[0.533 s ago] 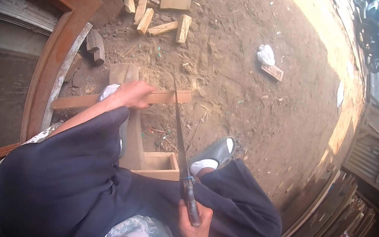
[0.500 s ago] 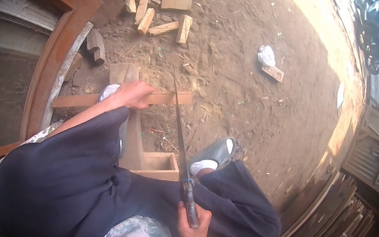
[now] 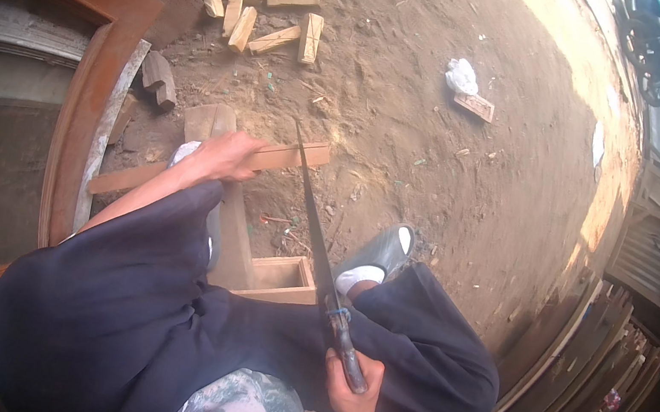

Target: The person sits on the ground and uses a hand saw to cut a small wooden plank resting on a larger wooden frame. The person holds the wood with the left hand and saws with the right hand, producing sawdust as the cut progresses.

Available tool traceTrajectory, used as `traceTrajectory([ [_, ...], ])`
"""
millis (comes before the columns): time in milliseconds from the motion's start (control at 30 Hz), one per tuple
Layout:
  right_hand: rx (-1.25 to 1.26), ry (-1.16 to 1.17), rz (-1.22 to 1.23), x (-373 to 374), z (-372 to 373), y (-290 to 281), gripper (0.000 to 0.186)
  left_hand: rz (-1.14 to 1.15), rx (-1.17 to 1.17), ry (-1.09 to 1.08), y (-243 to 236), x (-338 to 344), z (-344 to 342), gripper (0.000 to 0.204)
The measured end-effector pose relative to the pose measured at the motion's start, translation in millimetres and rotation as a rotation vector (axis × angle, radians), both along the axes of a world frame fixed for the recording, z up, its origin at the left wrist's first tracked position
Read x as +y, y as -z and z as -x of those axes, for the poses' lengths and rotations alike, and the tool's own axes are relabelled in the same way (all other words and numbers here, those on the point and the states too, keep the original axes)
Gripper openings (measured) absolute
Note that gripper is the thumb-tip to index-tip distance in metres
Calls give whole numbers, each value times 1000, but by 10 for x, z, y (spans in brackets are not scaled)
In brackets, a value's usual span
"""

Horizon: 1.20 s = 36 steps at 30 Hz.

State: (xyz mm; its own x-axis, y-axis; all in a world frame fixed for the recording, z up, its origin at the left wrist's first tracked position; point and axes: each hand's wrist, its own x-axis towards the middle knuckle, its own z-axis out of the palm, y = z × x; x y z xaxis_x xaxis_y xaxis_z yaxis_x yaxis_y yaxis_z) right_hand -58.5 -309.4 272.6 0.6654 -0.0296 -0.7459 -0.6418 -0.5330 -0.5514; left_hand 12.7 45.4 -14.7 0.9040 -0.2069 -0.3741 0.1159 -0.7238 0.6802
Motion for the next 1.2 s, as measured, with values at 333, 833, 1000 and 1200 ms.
traceTrajectory([
  [333, -244, -309, -18, 264, -80, 367, 21, -48, 0, 66, -24, -42, -13, 40],
  [833, -224, -275, -3, 362, -16, 558, 25, -38, 54, 47, -135, -67, 2, 40],
  [1000, -169, -202, -14, 287, 84, 599, 27, -38, 43, 80, -87, -43, 5, 40],
  [1200, -137, -130, -55, 394, 103, 635, 29, -60, 73, 31, -152, -64, -16, 38],
])
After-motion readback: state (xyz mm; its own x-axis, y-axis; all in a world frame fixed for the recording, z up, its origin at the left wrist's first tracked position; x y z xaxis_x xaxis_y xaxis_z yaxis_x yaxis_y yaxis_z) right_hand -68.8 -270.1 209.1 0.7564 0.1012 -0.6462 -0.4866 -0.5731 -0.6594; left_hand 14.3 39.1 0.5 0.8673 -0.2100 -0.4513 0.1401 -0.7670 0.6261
